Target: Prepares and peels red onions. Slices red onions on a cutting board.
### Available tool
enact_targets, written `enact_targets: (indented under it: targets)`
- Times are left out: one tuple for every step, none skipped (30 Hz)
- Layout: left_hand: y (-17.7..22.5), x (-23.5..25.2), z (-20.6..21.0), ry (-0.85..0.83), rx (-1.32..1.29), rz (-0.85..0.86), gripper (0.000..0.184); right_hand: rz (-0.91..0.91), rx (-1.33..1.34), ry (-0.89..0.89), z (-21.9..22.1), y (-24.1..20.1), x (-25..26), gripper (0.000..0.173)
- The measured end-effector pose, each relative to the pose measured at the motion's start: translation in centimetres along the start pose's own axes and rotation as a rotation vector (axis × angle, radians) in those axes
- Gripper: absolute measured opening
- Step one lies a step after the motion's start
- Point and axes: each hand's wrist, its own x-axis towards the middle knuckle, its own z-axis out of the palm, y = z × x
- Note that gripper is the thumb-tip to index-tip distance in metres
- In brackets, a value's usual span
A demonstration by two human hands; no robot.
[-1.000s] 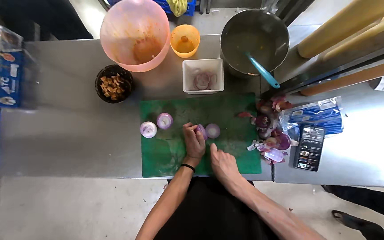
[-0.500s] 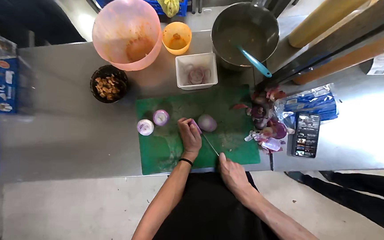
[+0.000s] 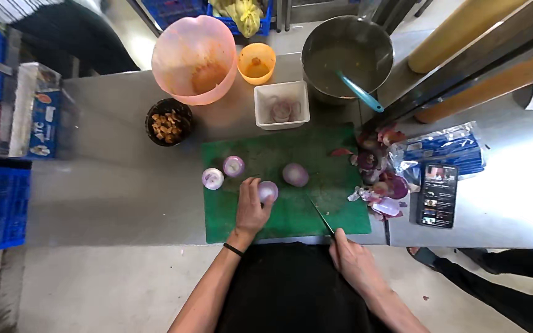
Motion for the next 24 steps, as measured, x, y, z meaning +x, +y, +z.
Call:
enact_targets:
  targets:
    - [0.5, 0.4, -0.2, -0.038, 0.065, 0.020, 0.067, -0.001, -0.001, 0.029, 0.0, 0.1, 0.1, 0.019]
    - [0.9, 0.7, -0.4, -0.090, 0.129, 0.033, 0.073, -0.004, -0.005, 0.050, 0.0, 0.2, 0.3, 0.019]
    - [1.2, 1.0, -0.5, -0.141, 0.171, 0.051, 0.075, -0.003, -0.007, 0.061, 0.0, 0.2, 0.4, 0.019]
    - [1.4, 1.1, -0.6, -0.173, 0.185, 0.065, 0.074, 0.007, -0.002, 0.054, -0.1, 0.2, 0.6, 0.020]
    - [1.5, 1.2, -0.8, -0.186, 0.172, 0.071, 0.072, 0.023, 0.000, 0.043, -0.3, 0.1, 0.9, 0.020]
    - [1.6, 1.3, -1.0, -0.187, 0.131, 0.064, 0.071, 0.046, 0.004, 0.030, -0.6, -0.1, 1.3, 0.020]
    - [1.6, 1.3, -1.2, -0.173, 0.057, 0.048, 0.070, 0.072, 0.007, 0.022, -0.9, -0.4, 1.6, 0.020]
    - [1.8, 1.3, -1.2, -0.144, -0.041, 0.030, 0.069, 0.097, 0.009, 0.015, -1.4, -0.7, 2.0, 0.021]
    - [1.9, 1.5, -1.0, -0.109, -0.137, 0.015, 0.068, 0.124, 0.013, 0.001, -1.8, -1.2, 2.5, 0.021]
    - [1.9, 1.5, -0.6, -0.062, -0.198, 0.020, 0.068, 0.137, 0.012, 0.003, -1.9, -1.7, 2.9, 0.022]
    - [1.8, 1.3, 0.0, -0.018, -0.221, 0.029, 0.068, 0.134, 0.003, 0.016, -1.7, -2.1, 3.2, 0.022]
    - [1.5, 0.9, 0.5, 0.016, -0.224, 0.035, 0.068, 0.134, -0.003, 0.010, -1.5, -2.5, 3.5, 0.022]
    - [1.1, 0.7, 1.2, 0.044, -0.215, 0.037, 0.068, 0.135, -0.006, 0.000, -1.3, -3.0, 3.9, 0.022]
    - [0.8, 0.7, 1.8, 0.072, -0.204, 0.036, 0.067, 0.127, -0.009, 0.006, -1.1, -3.5, 4.3, 0.021]
    - [0.6, 0.8, 2.3, 0.096, -0.194, 0.033, 0.064, 0.115, -0.011, 0.009, -1.0, -4.0, 4.6, 0.020]
    - [0.4, 0.7, 2.6, 0.113, -0.188, 0.028, 0.062, 0.109, -0.010, -0.008, -1.0, -4.6, 4.9, 0.020]
    - [0.4, 0.5, 2.9, 0.125, -0.186, 0.022, 0.062, 0.093, -0.010, -0.017, -1.0, -5.1, 5.2, 0.019]
    - [0.4, 0.4, 3.0, 0.121, -0.184, 0.010, 0.062, 0.075, -0.010, -0.028, -1.0, -5.7, 5.5, 0.018]
    - [0.5, 0.4, 3.1, 0.112, -0.172, -0.006, 0.063, 0.056, -0.009, -0.029, -0.9, -6.2, 5.8, 0.018]
    - [0.6, 0.4, 3.3, 0.115, -0.144, -0.013, 0.063, 0.043, -0.009, -0.032, -0.8, -6.7, 6.1, 0.018]
    - [0.7, 0.4, 3.6, 0.132, -0.104, -0.009, 0.064, 0.026, -0.016, -0.011, -0.5, -7.1, 6.4, 0.018]
    - [0.7, 0.4, 3.9, 0.156, -0.057, 0.002, 0.064, 0.015, -0.025, 0.002, -0.3, -7.4, 6.7, 0.017]
    - [0.7, 0.4, 4.0, 0.172, -0.025, 0.008, 0.064, 0.013, -0.027, -0.001, -0.2, -7.7, 7.0, 0.017]
    - [0.8, 0.5, 4.2, 0.189, -0.011, 0.008, 0.063, 0.024, -0.026, -0.018, -0.2, -8.1, 7.2, 0.017]
